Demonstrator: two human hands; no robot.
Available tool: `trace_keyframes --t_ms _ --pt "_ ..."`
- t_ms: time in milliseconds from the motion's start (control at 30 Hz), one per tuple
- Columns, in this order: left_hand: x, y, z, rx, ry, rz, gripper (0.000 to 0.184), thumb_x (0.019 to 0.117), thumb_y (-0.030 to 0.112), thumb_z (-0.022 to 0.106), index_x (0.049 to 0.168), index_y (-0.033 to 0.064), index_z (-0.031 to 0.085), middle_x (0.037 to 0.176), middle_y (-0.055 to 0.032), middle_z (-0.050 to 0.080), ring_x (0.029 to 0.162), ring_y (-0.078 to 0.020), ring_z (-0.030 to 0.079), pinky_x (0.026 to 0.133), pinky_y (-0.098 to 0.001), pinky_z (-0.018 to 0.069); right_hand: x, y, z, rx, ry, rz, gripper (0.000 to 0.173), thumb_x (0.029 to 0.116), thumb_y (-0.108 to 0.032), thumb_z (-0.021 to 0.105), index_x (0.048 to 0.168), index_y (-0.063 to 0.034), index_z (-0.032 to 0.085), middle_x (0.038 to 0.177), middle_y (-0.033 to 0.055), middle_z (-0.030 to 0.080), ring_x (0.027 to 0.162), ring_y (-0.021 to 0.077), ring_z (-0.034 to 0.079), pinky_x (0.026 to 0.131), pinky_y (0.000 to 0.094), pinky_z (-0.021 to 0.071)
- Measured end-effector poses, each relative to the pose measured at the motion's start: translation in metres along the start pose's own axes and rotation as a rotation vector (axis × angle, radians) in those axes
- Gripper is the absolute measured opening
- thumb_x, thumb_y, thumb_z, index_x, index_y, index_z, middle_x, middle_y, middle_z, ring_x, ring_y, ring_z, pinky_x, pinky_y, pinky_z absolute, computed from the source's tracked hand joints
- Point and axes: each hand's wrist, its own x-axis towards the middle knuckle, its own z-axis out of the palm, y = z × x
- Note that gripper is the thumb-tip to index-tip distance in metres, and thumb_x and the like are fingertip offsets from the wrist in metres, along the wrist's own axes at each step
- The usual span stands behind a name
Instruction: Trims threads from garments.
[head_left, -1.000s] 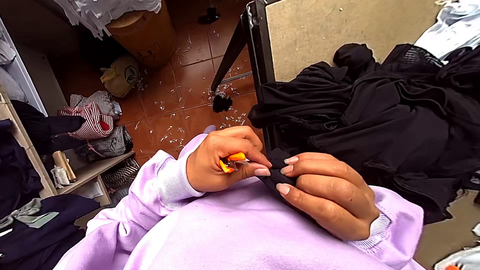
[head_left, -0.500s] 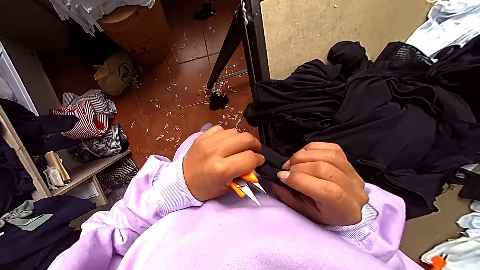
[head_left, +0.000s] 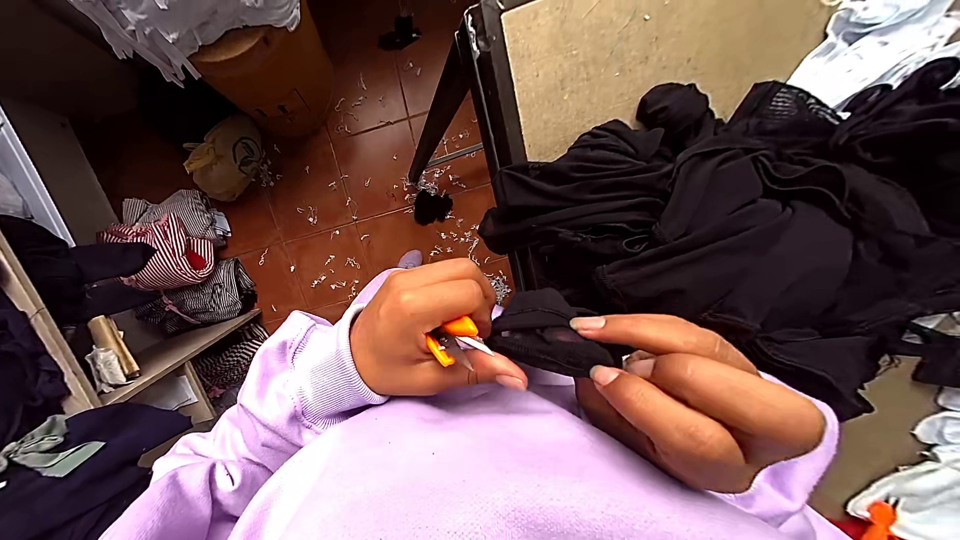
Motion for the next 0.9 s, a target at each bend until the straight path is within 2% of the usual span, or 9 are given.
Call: trace_keyframes --t_ms 67,167,333,433,533,600,700,800,900 --pt "0.005 0.005 0.002 -0.129 0.015 -0.028 0.038 0.0932 0.033 0.076 0.088 -0.0021 0.062 0.088 -0.0091 0.064 0.085 -0.0082 0.061 0.072 -0.0189 0.0502 0.001 -0.001 0.001 0.036 0.019 0.014 0.017 0.0933 0.005 0.061 0.083 -0.0018 0.05 0.077 0.0076 0.047 0.077 0.0213 0.062 0.079 0.038 0.0618" --pt "0.013 0.016 0.004 -0.044 0.02 0.016 0.04 0.0887 0.027 0.081 0.107 -0.0075 0.073 0.098 -0.0117 0.066 0.094 -0.0094 0.061 0.081 -0.0183 0.0516 0.0 0.001 0.002 0.084 0.012 0.002 0.017 0.0944 0.004 0.06 0.083 -0.002 0.049 0.081 0.0092 0.049 0.078 0.0204 0.063 0.081 0.0379 0.0619" --pt "0.017 0.016 0.015 0.042 0.012 0.12 0.013 0.0922 0.009 0.074 0.095 -0.004 0.078 0.089 -0.0155 0.069 0.088 -0.0156 0.065 0.075 -0.0248 0.0515 -0.005 0.005 0.0 0.183 -0.075 0.003 0.009 0.0962 0.001 0.062 0.093 0.0002 0.054 0.098 0.0123 0.057 0.096 0.0212 0.067 0.092 0.0376 0.0603" --pt "0.015 0.012 0.011 -0.054 0.095 0.036 0.015 0.0949 0.005 0.068 0.089 -0.0078 0.074 0.088 -0.0139 0.068 0.088 -0.0107 0.063 0.078 -0.0197 0.0523 -0.007 0.005 -0.001 0.178 -0.095 -0.008 0.009 0.0947 0.004 0.063 0.093 0.0026 0.055 0.1 0.0141 0.057 0.096 0.0229 0.068 0.093 0.0397 0.0613" --pt "0.012 0.004 0.004 0.078 0.242 -0.085 0.014 0.0952 0.004 0.067 0.089 -0.0083 0.071 0.09 -0.0126 0.066 0.086 -0.0077 0.062 0.076 -0.0176 0.0516 -0.007 0.005 0.001 0.131 -0.096 -0.026 0.01 0.0938 0.005 0.064 0.093 0.0026 0.054 0.102 0.0139 0.056 0.094 0.0214 0.067 0.092 0.0394 0.0614" --pt "0.008 -0.001 -0.002 0.251 0.253 -0.156 0.02 0.0958 0.014 0.069 0.097 -0.0057 0.067 0.095 -0.0124 0.063 0.086 -0.01 0.059 0.075 -0.0196 0.0501 -0.008 0.006 0.002 0.127 -0.096 -0.036 0.011 0.094 0.005 0.063 0.092 0.0021 0.053 0.102 0.0137 0.055 0.093 0.021 0.067 0.092 0.0387 0.0614" --pt "0.0 0.008 -0.013 0.313 0.086 -0.201 0.052 0.0982 0.045 0.063 0.116 -0.0026 0.058 0.1 -0.009 0.062 0.092 -0.0131 0.057 0.081 -0.0286 0.0484 -0.009 0.007 0.003 0.117 -0.095 -0.036 0.011 0.0934 0.006 0.063 0.092 0.0024 0.052 0.102 0.0143 0.056 0.093 0.0215 0.067 0.091 0.0389 0.0619" --pt "-0.004 0.02 -0.019 0.356 -0.017 -0.076 0.046 0.1003 0.04 0.061 0.108 -0.0037 0.07 0.091 -0.0094 0.07 0.086 -0.0147 0.06 0.077 -0.0296 0.0472 -0.011 0.007 0.004 0.12 -0.082 -0.01 0.012 0.0928 0.005 0.065 0.094 0.0021 0.053 0.102 0.014 0.056 0.094 0.0211 0.067 0.091 0.0392 0.0619" --pt "-0.009 0.024 -0.019 0.464 -0.063 -0.024 0.04 0.0998 0.037 0.064 0.106 -0.0021 0.074 0.085 -0.0104 0.072 0.079 -0.0181 0.065 0.072 -0.0331 0.0498 -0.011 0.006 0.006 0.081 -0.053 0.013 0.013 0.0924 0.004 0.066 0.093 0.0012 0.053 0.104 0.0134 0.055 0.093 0.0193 0.067 0.089 0.0371 0.062"
